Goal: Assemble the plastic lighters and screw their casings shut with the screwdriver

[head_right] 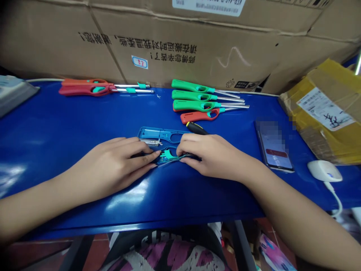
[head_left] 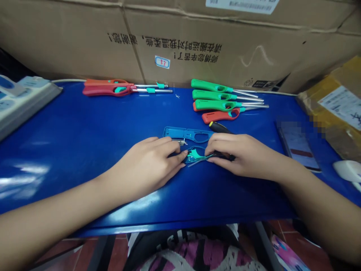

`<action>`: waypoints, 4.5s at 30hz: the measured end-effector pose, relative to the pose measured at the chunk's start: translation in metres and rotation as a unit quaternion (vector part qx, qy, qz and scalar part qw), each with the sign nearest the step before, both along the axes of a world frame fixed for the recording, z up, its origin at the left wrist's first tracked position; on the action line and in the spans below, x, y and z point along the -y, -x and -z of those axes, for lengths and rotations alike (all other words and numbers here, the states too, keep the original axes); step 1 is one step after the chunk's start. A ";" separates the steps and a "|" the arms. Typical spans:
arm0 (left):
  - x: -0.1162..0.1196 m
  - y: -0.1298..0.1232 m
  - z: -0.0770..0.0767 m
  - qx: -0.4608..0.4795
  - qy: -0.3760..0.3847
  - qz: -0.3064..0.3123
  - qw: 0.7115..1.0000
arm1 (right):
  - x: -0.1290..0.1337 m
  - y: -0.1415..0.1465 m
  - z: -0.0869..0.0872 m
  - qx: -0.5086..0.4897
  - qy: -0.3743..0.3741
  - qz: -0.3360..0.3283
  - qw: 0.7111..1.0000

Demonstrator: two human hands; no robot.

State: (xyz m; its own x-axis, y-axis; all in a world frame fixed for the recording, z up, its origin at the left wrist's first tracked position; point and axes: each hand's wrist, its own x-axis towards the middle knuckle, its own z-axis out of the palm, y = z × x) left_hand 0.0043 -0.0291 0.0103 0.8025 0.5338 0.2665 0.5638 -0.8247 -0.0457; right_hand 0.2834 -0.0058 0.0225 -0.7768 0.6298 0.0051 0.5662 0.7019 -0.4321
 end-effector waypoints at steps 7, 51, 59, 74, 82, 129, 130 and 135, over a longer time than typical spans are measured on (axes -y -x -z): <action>0.001 0.000 0.002 0.019 0.012 0.001 1.000 | 0.004 0.000 -0.001 0.028 -0.032 -0.012 0.999; -0.002 0.000 -0.001 0.036 0.007 0.021 0.999 | 0.005 0.012 -0.002 -0.037 0.013 0.034 0.999; -0.002 0.000 0.000 0.026 0.016 0.021 0.999 | 0.007 0.010 -0.008 -0.090 0.065 0.048 0.993; -0.004 0.002 0.003 0.054 0.051 0.025 0.997 | -0.009 -0.007 -0.014 -0.005 0.145 0.113 0.983; -0.008 0.002 0.004 0.074 0.071 0.036 0.994 | -0.009 -0.005 -0.011 -0.006 0.178 0.148 0.973; -0.018 0.011 -0.001 0.098 0.074 0.026 0.992 | -0.005 -0.011 -0.013 -0.038 0.006 0.019 0.999; -0.020 0.012 -0.003 0.109 0.085 0.017 0.990 | -0.003 -0.007 -0.010 -0.058 -0.007 0.013 0.998; -0.035 0.019 -0.008 0.122 0.106 -0.065 0.985 | 0.006 0.006 -0.001 -0.051 -0.072 -0.017 0.996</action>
